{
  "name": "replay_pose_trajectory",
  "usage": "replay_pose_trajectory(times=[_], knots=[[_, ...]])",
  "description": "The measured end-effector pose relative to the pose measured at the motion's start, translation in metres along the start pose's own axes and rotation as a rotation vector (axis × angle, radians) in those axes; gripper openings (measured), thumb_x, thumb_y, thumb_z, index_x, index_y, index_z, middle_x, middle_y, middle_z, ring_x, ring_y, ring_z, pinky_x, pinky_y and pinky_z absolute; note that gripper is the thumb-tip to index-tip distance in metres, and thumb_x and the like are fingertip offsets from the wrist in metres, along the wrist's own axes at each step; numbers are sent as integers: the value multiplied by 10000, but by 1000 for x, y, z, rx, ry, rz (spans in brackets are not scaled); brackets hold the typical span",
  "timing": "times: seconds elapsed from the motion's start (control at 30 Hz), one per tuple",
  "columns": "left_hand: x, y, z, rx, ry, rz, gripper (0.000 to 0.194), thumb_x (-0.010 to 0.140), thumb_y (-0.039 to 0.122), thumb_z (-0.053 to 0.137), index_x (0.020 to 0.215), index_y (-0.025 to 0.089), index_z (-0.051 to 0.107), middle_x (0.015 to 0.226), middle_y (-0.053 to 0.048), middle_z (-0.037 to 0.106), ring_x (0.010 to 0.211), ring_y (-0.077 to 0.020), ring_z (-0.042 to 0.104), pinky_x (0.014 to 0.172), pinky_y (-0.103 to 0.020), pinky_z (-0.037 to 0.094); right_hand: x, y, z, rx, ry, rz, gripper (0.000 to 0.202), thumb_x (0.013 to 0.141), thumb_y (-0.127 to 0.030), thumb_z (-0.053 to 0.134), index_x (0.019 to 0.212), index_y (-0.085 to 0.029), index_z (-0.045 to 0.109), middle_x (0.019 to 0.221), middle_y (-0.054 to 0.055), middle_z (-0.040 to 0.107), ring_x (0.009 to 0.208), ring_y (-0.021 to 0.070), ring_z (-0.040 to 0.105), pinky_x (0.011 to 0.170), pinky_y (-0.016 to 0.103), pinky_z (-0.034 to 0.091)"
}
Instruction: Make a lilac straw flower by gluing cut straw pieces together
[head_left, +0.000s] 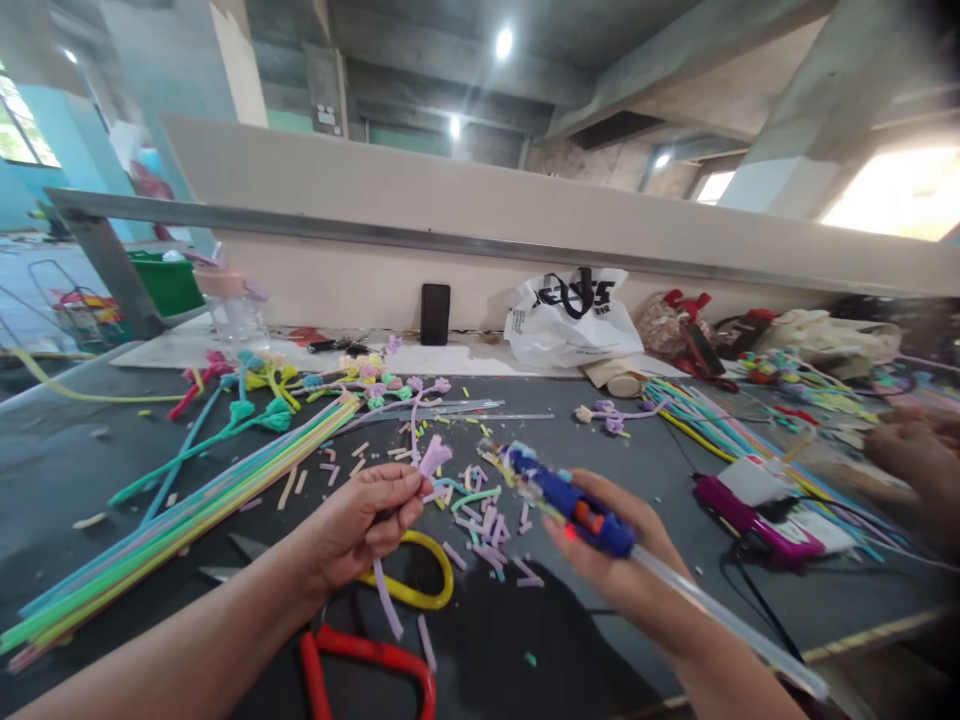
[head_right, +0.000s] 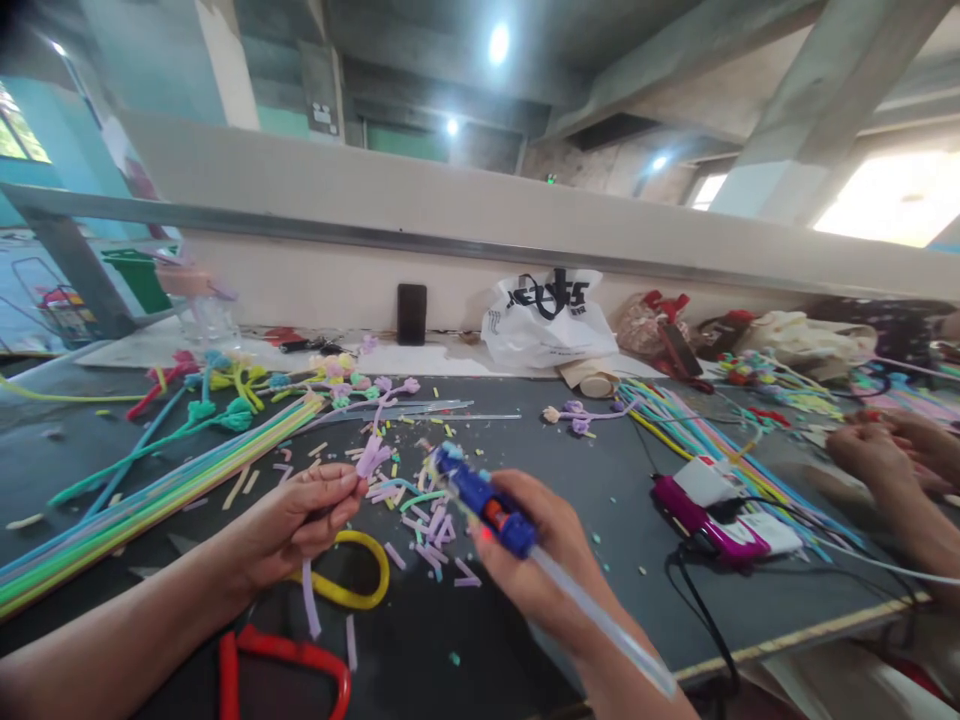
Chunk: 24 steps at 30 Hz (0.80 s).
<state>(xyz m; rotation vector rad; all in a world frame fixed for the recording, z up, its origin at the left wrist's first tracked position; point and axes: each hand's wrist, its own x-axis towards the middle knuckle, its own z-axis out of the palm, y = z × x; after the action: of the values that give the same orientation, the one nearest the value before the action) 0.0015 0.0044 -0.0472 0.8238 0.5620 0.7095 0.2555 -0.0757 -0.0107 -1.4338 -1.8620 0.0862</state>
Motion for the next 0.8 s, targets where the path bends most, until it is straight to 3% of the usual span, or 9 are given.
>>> replay_pose_trajectory(times=[0.1, 0.2, 0.4, 0.63, 0.8], knots=[[1, 0, 0, -10, -4, -2, 143, 817, 211, 531, 748, 104, 598, 528, 33, 486, 290, 38, 230, 293, -109, 99, -3, -21, 7, 30, -62, -209, 237, 692, -177, 556, 928, -196, 539, 846, 50, 636, 732, 159, 616, 662, 232, 489], [1, 1, 0, -10, -15, -5, 145, 819, 210, 529, 751, 104, 599, 533, 29, 491, 294, 37, 244, 299, -109, 101, -5, -28, 15, 15, -23, -315, 312, 663, -146, 539, 969, -200, 507, 856, 61, 632, 773, 167, 615, 702, 247, 493], [0, -1, 0, 8, -17, -20, 162, 818, 233, 535, 764, 98, 605, 538, 25, 492, 298, 36, 246, 297, -114, 85, -8, -20, 31, -2, 10, -317, 254, 651, -170, 517, 901, -209, 503, 797, 56, 615, 714, 167, 600, 639, 244, 483], [1, -1, 2, 25, -41, -19, 160, 805, 231, 554, 736, 98, 608, 525, 26, 493, 291, 36, 246, 293, -115, 96, -5, -26, 30, -77, -5, -267, 142, 711, -235, 578, 825, -200, 501, 722, 34, 594, 627, 142, 577, 571, 220, 453], [1, -2, 1, 34, -31, -25, 162, 798, 243, 563, 749, 96, 608, 521, 27, 494, 291, 34, 239, 293, -116, 97, -1, -22, 33, -149, 31, -299, 233, 774, -418, 562, 729, -201, 490, 606, -2, 542, 512, 114, 532, 475, 199, 396]])
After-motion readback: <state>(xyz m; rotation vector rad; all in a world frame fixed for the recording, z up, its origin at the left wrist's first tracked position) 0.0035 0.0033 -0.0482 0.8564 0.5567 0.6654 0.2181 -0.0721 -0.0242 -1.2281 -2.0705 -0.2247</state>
